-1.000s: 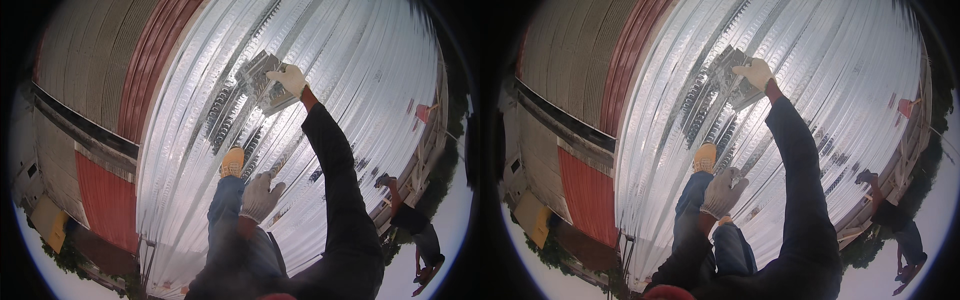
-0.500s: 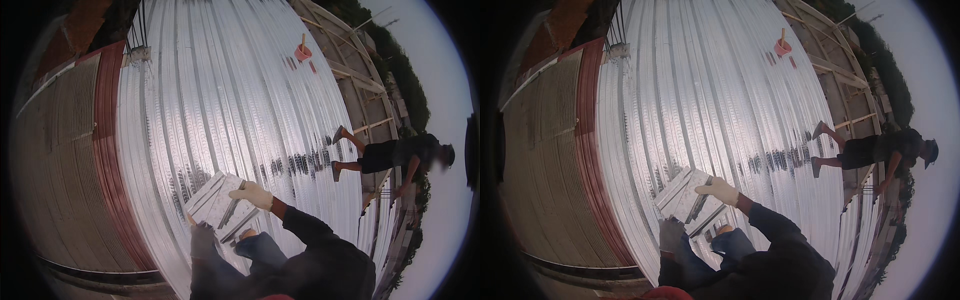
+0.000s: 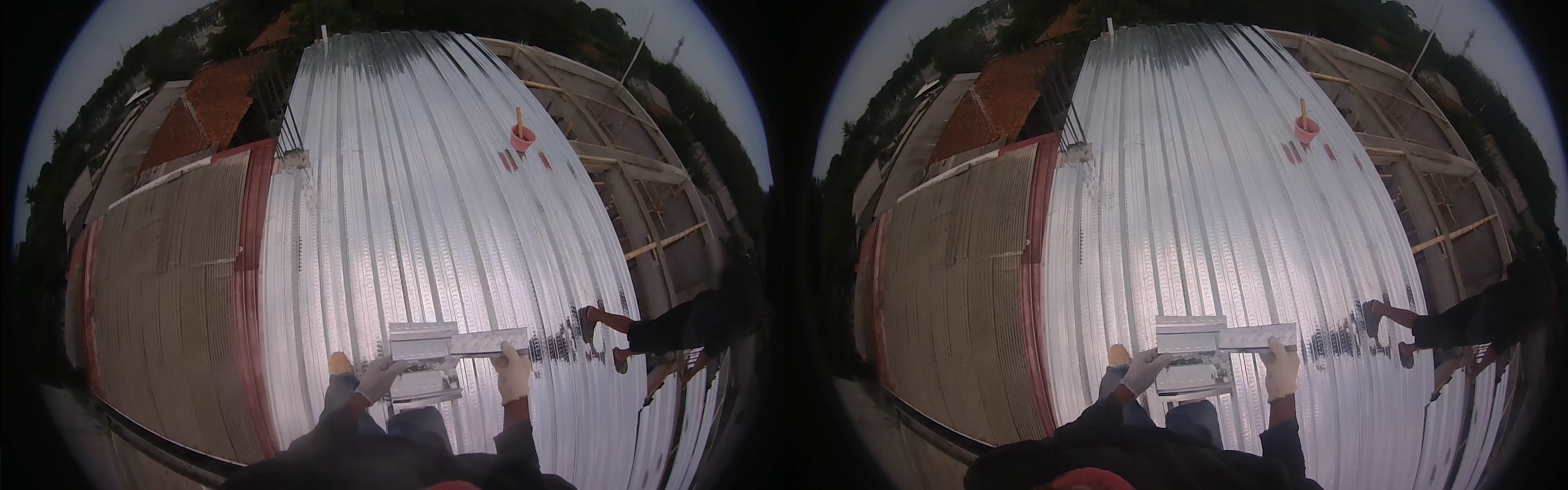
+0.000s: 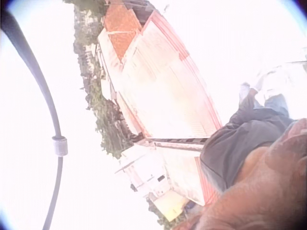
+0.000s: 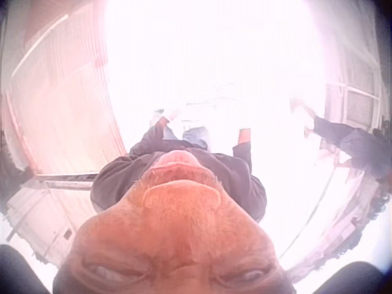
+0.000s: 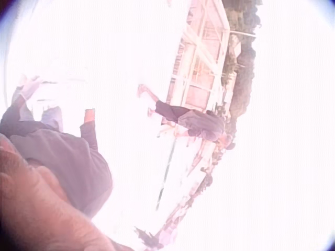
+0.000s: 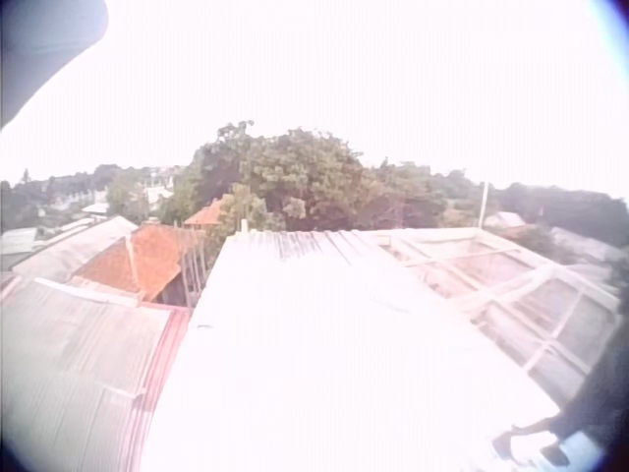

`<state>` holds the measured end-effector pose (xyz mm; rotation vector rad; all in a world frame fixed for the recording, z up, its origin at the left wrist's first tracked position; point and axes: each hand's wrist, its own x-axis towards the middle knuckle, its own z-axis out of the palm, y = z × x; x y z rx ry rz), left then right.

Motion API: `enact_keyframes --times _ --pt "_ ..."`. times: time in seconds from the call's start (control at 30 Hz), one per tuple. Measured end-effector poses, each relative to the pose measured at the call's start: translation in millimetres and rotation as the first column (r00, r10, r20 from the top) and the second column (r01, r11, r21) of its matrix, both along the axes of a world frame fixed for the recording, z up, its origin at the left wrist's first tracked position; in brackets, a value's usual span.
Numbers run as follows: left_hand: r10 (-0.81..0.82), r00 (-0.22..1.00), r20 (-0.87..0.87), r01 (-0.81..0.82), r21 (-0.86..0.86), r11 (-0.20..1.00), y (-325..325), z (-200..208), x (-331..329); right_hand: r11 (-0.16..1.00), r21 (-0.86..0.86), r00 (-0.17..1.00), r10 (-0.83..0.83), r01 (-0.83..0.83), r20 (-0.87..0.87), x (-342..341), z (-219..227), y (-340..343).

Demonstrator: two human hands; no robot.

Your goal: The person scoops cement from a bucket with a trowel and applies it around vertical rebar on a corrugated metal roof. After finishing, the person walks across the roof and picks up a small metal box.

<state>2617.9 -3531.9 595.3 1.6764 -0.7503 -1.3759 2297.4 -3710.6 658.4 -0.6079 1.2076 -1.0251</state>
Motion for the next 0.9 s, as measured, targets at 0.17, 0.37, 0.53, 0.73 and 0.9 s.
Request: enact_keyframes --times 0.17,0.37,0.53,0.73,0.9 --pt "-0.184 0.945 0.272 0.146 0.154 0.977 -5 41 -16 0.898 -0.177 0.888 -0.430 0.403 -0.164 -85 25 39" --pt "-0.204 0.899 0.386 0.196 0.062 0.979 -33 85 -12 0.882 -0.262 0.774 -0.469 0.391 -0.424 -96 94 80" --pt "-0.267 0.884 0.384 0.318 -0.074 0.945 -62 129 9 0.785 -0.477 0.624 -0.610 0.394 -0.488 -45 169 68" --pt "-0.513 0.711 0.481 0.596 -0.025 0.802 -93 147 -7 0.940 -0.342 0.669 -0.248 -0.009 -0.701 27 176 76" --pt "-0.599 0.702 0.386 0.691 -0.165 0.704 -94 143 -15 0.984 -0.162 0.548 -0.098 -0.069 -0.830 56 154 116"
